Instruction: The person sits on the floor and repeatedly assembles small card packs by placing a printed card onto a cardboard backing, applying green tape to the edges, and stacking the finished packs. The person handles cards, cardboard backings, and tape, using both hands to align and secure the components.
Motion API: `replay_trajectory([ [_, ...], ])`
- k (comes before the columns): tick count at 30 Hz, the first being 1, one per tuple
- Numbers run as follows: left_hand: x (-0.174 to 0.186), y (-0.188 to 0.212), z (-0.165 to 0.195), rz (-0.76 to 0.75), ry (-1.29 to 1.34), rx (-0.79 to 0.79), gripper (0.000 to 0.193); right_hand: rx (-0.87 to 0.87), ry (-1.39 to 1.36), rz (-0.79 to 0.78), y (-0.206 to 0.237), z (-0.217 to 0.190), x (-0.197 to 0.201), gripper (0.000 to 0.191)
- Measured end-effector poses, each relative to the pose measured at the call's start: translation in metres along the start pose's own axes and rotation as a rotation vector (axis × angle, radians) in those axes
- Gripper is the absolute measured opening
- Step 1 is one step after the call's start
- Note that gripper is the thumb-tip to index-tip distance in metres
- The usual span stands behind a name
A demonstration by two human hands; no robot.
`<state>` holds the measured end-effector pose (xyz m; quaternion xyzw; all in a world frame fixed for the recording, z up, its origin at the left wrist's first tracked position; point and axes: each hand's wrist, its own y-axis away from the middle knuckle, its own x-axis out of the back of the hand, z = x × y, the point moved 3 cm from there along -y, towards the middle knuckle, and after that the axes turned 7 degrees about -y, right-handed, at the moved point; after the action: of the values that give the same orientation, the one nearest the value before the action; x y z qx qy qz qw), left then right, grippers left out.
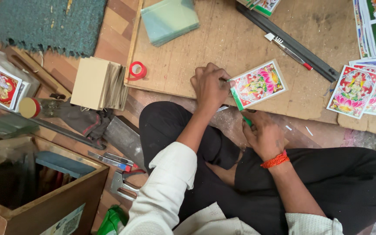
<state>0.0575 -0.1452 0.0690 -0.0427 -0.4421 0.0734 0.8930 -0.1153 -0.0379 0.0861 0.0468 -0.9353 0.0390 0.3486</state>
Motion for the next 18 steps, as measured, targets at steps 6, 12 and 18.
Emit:
replay_trajectory([
  [6, -0.01, 0.006, 0.001, 0.136, -0.039, -0.015, 0.008, 0.017, 0.019, -0.013, 0.001, 0.003, -0.001, 0.032],
  [12, 0.01, -0.003, -0.014, 0.338, -0.202, -0.025, 0.032, 0.128, -0.013, 0.041, 0.002, 0.004, 0.0, 0.033],
  [18, 0.024, -0.015, -0.022, 0.348, -0.298, -0.064, 0.026, 0.053, -0.006, 0.009, 0.0, 0.007, 0.008, 0.028],
])
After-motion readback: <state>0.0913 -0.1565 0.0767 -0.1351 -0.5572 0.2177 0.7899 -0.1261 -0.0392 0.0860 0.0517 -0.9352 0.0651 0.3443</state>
